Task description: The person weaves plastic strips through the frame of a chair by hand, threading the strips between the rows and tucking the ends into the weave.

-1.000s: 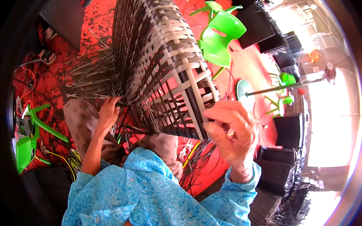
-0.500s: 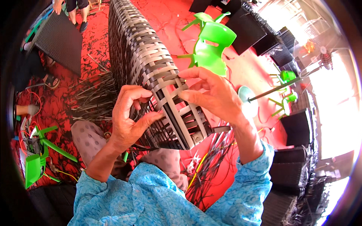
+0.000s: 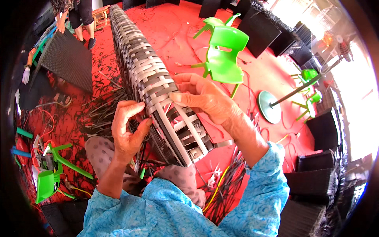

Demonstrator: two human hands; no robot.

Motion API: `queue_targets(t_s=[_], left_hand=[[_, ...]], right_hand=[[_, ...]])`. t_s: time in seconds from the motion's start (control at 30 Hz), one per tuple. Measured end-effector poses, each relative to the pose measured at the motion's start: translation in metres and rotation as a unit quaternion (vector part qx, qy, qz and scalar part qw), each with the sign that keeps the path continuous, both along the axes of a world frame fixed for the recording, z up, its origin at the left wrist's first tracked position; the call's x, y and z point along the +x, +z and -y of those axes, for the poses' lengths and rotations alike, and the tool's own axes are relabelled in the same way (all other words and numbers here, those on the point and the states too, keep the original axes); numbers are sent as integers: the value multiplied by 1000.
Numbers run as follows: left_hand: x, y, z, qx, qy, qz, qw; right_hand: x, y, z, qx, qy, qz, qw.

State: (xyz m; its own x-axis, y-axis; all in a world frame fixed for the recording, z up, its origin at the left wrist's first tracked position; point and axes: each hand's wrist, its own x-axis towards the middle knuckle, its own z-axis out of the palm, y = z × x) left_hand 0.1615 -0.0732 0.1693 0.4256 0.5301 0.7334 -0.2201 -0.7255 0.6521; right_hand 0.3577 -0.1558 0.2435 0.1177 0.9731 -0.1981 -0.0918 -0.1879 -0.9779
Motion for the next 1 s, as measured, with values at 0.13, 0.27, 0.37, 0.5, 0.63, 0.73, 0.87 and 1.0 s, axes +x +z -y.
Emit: queue_targets(t_s=[0.13, 0.27, 0.37, 0.5, 0.63, 0.73, 0.87, 1.0], left_hand=[[10, -12, -2, -63, -44, 39, 996], [6, -12, -12, -127, -62, 14, 990], [-3, -44, -14, -219, -85, -16, 972], [-8, -65, 4, -239, -105, -88, 961], [-1, -77, -2, -138, -21, -127, 982], [2, -82, -8, -105, -13, -70, 992], [-14, -98, -13, -196, -42, -96, 975], [-21, -142, -3, -230, -43, -171, 957]], right_hand=[[-2, 10, 5, 75, 16, 221, 972], [-27, 30, 6, 57, 51, 412, 908], [-35, 31, 2, 33, 80, 511, 856], [-42, 23, 1, 61, 22, 510, 858], [-56, 29, -1, -5, 2, 441, 897], [-51, 25, -1, 43, 9, 472, 881], [-58, 29, 2, -2, -26, 367, 930], [-60, 23, -2, 30, -32, 369, 929]])
